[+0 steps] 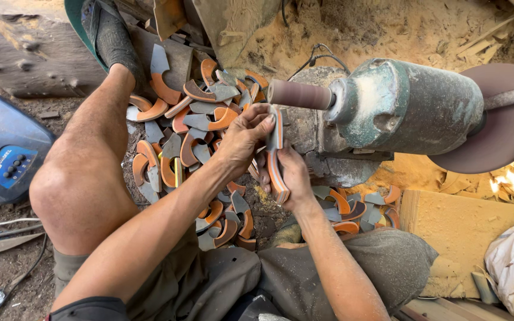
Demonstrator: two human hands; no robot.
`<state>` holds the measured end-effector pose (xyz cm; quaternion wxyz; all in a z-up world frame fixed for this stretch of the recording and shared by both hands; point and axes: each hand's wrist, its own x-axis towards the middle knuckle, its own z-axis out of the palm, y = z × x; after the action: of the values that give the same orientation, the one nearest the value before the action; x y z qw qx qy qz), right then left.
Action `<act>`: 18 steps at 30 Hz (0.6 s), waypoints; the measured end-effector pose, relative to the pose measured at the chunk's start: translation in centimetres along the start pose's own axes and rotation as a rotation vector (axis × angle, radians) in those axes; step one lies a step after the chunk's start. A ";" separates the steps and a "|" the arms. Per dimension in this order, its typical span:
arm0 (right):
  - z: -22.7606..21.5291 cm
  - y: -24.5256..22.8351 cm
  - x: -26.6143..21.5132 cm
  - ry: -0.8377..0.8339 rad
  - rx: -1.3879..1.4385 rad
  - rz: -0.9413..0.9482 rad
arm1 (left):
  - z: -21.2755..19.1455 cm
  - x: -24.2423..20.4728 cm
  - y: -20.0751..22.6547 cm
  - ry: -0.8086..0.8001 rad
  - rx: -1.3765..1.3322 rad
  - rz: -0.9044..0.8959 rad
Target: The person sits on the ground and uses a bench grinder to smooth the edges of small, curved wooden pieces. They handle the pieces one at a time, pressing them against the rotating grinding wheel to shape and finish the surfaces.
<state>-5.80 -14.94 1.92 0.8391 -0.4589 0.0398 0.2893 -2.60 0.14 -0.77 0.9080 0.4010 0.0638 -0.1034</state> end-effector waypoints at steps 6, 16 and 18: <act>-0.5 0.4 2.4 -0.077 0.276 0.039 | -0.3 1.9 -0.3 0.038 0.020 0.014; -0.4 -1.1 6.4 -0.103 0.365 0.033 | -0.6 6.8 1.1 0.154 -0.004 0.006; -0.7 -1.4 7.0 -0.099 0.356 0.049 | -0.7 7.5 1.2 0.155 -0.004 0.015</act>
<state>0.84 -12.92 0.26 0.9007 -0.2871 0.0604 0.3204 4.92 0.40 -1.84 0.9018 0.4065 0.1313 -0.0650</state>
